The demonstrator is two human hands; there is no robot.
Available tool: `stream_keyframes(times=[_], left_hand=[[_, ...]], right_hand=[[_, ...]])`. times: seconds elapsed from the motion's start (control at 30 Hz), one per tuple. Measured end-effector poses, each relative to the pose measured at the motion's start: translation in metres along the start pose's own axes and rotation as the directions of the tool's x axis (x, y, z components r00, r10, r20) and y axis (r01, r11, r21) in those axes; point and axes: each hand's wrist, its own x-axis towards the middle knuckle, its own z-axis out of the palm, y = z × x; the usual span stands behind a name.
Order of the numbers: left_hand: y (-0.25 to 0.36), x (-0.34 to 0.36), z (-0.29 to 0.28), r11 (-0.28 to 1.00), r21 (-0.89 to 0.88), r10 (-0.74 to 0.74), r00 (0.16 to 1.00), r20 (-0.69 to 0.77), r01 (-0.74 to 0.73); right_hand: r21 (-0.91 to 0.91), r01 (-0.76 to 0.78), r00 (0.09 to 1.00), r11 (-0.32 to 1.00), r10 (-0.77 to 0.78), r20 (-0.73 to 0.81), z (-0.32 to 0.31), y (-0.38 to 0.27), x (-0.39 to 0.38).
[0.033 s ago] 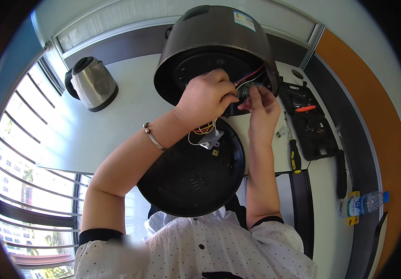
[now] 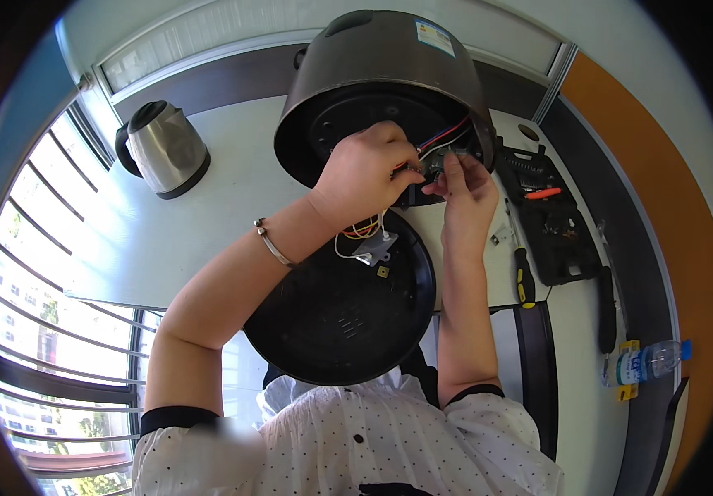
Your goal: The person is repairing a small kitchen appliance, likely a rice cooker, by manipulating its internal wiring and components. They use their hands to adjust wires and a small metal plate inside the open appliance casing.
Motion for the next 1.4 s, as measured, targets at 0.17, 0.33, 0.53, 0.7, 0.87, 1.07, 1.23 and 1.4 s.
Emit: stream_keyframes(times=[0.17,0.33,0.53,0.7,0.87,1.07,1.23,1.4], left_hand=[[-0.001,-0.002,-0.002,1.0,0.024,-0.013,1.0,0.005,0.013],[0.002,-0.003,-0.004,0.999,0.038,0.013,0.999,0.031,-0.014],[0.012,-0.009,0.001,0.998,0.036,-0.049,0.999,0.0,0.049],[0.011,-0.01,0.008,0.996,0.086,-0.035,0.999,-0.008,0.035],[0.01,-0.009,0.011,0.988,0.154,0.01,0.997,-0.083,0.003],[0.016,-0.008,0.011,0.978,0.204,0.067,0.986,-0.152,-0.035],[0.017,-0.005,0.01,0.969,0.241,0.094,0.985,-0.144,-0.058],[0.006,-0.011,0.013,0.988,0.15,0.045,0.993,-0.107,-0.029]], right_hand=[[0.075,0.017,1.0,0.997,-0.018,0.011,0.007,-0.006,-0.005],[0.022,0.078,0.993,0.997,-0.076,-0.088,0.011,-0.002,-0.012],[-0.244,0.064,0.997,0.968,-0.075,-0.036,0.002,0.003,-0.008],[-0.017,0.02,1.0,1.0,-0.019,0.013,-0.002,0.009,-0.009],[0.113,0.028,0.999,0.993,-0.03,0.012,-0.001,0.007,-0.013],[-0.075,0.059,0.998,0.995,-0.058,0.013,-0.007,0.013,-0.015],[-0.08,0.104,0.994,0.991,-0.101,0.042,-0.01,0.018,-0.015],[0.076,0.135,0.989,0.988,-0.139,0.057,-0.009,0.028,-0.017]])
